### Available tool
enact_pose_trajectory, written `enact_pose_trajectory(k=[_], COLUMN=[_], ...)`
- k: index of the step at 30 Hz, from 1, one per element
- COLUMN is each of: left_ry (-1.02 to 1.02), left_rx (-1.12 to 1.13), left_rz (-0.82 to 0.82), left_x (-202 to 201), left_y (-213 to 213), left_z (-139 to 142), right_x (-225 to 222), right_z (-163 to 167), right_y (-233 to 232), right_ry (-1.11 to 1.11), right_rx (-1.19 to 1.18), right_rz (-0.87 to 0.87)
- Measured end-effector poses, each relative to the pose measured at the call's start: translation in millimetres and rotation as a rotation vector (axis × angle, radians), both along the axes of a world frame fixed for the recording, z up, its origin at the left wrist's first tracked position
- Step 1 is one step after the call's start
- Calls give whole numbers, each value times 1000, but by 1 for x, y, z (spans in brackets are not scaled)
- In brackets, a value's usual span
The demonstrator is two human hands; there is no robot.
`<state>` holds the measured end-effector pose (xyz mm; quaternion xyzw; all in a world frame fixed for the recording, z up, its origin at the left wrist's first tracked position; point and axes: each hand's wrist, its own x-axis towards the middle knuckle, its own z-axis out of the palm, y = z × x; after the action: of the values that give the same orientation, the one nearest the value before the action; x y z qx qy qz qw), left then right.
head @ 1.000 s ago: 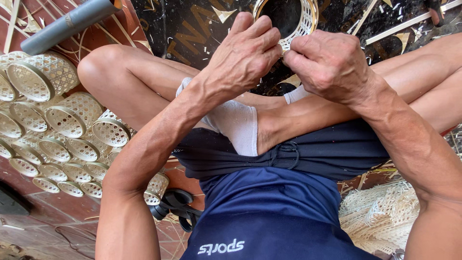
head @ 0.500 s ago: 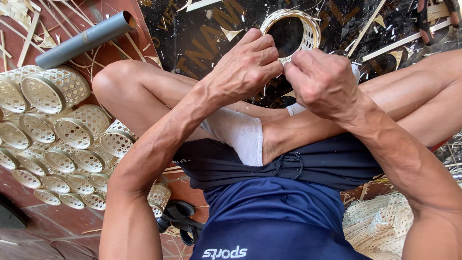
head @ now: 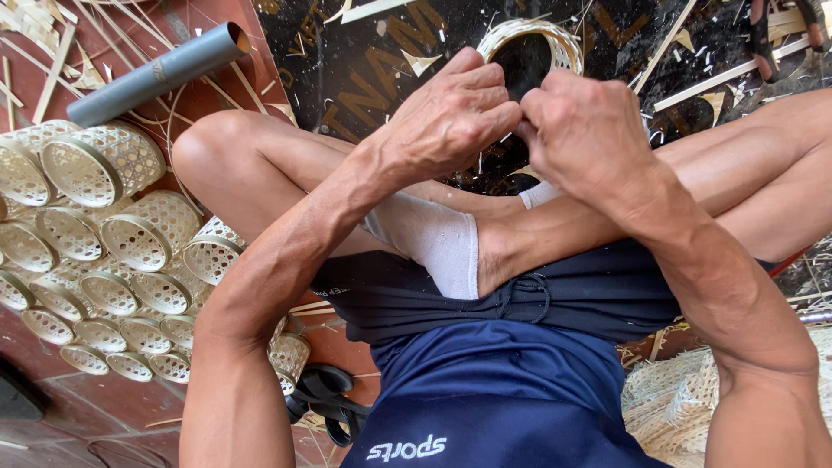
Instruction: The person sits on the floor assembling woven bamboo baskets. They fit a woven bamboo cylinder onto a base, trim bamboo strips with pliers, bend and secure rim strips around the basket edge, and press a woven bamboo bottom into place.
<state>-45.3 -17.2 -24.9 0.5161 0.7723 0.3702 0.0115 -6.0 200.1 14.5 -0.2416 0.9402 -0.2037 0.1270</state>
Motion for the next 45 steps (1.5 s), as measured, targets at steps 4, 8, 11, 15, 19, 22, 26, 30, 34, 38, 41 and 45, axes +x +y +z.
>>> enact_pose_trajectory(k=[4,8,11,15,19,22,26,30,34,38,41,45], left_ry=[4,-2,-18,-25,-27,-54,-80,-99,-162,-187,-183,-195], left_rx=[5,19,37,23,14,40,25,31,38,50,37,58], left_rz=[-17,-33,-51,-52,-54,-59,-63,-58,-83,-107,-112,-107], left_x=[1,1,1,-1,-1,-3,-3,-4,-6,-7,-8,-8], left_y=[1,0,-1,0,-2,-4,-4,-6,-7,-6,-6,-7], left_z=[-3,-6,-6,-6,-7,-8,-8,-10,-14,-13,-13,-14], right_x=[-22,-37,-42,-51,-61,-66,-64,-55,-50,-52,-53,-48], right_z=[-2,-6,-8,-9,-8,-9,-10,-13,-11,-10,-13,-13], right_y=[5,7,5,4,1,2,9,15,20,23,22,16], right_ry=[-187,-378,-427,-554,-648,-669,-662,-654,-600,-673,-652,-553], right_rx=[15,22,37,76,108,110,44,33,-58,-41,-58,-119], right_rz=[42,61,93,115,154,197,278,324,299,283,279,175])
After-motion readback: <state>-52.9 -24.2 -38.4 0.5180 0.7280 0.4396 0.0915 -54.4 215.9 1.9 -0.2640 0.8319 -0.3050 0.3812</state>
